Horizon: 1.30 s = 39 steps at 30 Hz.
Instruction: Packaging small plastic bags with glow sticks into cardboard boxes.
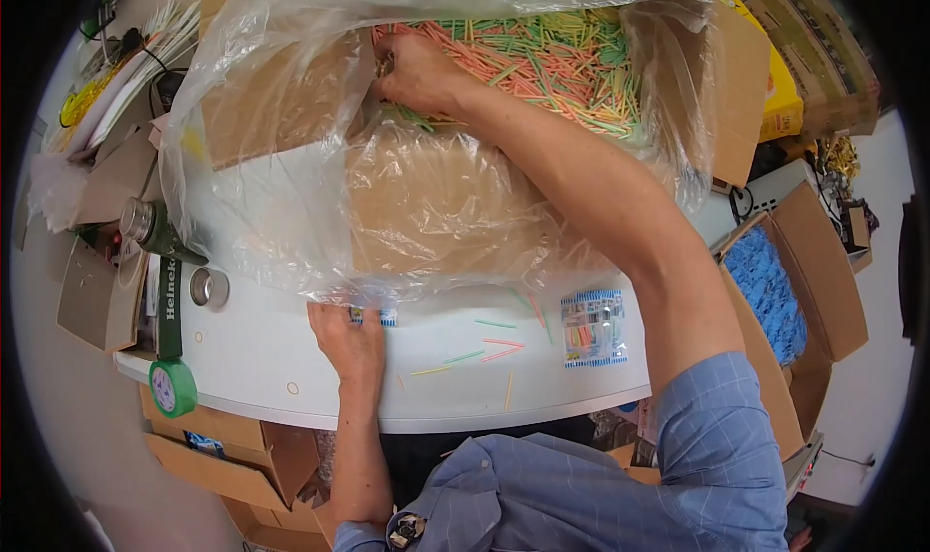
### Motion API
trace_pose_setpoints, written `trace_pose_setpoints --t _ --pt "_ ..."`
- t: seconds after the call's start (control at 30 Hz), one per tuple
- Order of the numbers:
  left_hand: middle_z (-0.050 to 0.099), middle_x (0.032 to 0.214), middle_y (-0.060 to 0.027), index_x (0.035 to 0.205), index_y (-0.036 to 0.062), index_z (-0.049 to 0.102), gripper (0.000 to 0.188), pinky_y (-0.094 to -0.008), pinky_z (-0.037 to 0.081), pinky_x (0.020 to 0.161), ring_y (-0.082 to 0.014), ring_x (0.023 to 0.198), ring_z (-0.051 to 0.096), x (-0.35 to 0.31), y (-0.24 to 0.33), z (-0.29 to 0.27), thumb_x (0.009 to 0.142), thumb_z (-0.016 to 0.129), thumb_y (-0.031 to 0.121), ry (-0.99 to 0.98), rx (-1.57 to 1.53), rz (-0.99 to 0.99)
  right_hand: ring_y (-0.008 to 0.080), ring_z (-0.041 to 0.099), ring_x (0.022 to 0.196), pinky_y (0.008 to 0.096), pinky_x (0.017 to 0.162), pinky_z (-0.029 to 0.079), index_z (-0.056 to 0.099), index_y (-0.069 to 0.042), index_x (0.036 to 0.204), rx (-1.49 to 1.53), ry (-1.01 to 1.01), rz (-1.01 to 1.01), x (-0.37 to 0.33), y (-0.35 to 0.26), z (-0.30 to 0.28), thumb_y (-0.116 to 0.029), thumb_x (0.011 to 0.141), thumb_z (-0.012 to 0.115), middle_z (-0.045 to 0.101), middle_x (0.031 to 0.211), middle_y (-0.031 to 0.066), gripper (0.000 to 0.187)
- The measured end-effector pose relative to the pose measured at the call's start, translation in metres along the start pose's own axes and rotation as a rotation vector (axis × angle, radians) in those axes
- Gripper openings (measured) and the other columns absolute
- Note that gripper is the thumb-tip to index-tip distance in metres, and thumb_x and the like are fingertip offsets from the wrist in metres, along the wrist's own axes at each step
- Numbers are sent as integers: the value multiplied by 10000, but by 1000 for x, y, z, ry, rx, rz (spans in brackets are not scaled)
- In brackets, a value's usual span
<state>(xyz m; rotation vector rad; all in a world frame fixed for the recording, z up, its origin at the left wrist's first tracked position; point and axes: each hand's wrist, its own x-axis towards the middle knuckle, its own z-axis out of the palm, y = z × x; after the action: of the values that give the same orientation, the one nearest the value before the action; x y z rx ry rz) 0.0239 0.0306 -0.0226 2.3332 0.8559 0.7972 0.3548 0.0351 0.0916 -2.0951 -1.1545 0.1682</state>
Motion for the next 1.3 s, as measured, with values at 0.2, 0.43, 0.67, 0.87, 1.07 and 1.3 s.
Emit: trace_pose_setpoints --t 0.2,0.43,0.67,0.87,1.07,1.3 --pt "618 1116 -219 1080 -21 679 362 -444 472 919 -412 1050 579 0 -2 -1 721 720 -32 10 28 38 288 681 940 369 850 517 667 35 1134 2 33 -152 -8 2 0 -229 803 720 709 1031 200 427" --pt "630 1112 -207 1065 -31 661 392 -477 417 985 -423 1098 521 -1 2 0 680 730 -24 -11 -42 -28 377 659 990 456 894 502 696 -28 1088 -40 -32 -222 -6 3 -5 -229 798 649 695 995 236 357" --pt "627 1074 -228 1046 -45 658 363 -515 362 1059 -441 1069 522 -2 -2 -2 690 722 -10 -14 -43 -22 402 659 943 457 862 497 678 -5 1029 10 -42 -208 -10 -2 -14 -265 881 631 689 970 237 302" --pt "624 1071 -242 1088 -72 635 411 -533 321 1108 -440 1105 517 -5 -4 -6 699 736 13 -72 -22 -30 171 621 738 335 699 504 703 -30 1026 34 151 -66 -16 -2 -55 -304 909 683 691 817 92 298" --pt "637 1078 -232 1108 -71 626 416 -488 444 977 -417 999 581 -7 14 -34 735 781 31 86 -107 78 65 487 578 244 523 387 695 -43 934 123 172 251 -61 8 -106 -337 927 679 566 677 -14 295" --pt "592 1244 -184 1296 -77 508 638 -326 539 802 -235 1004 635 12 136 -92 764 826 75 -182 -772 2 17 425 543 180 461 288 652 -74 953 556 -73 221 -152 -30 -138 -259 947 660 522 667 -61 186"
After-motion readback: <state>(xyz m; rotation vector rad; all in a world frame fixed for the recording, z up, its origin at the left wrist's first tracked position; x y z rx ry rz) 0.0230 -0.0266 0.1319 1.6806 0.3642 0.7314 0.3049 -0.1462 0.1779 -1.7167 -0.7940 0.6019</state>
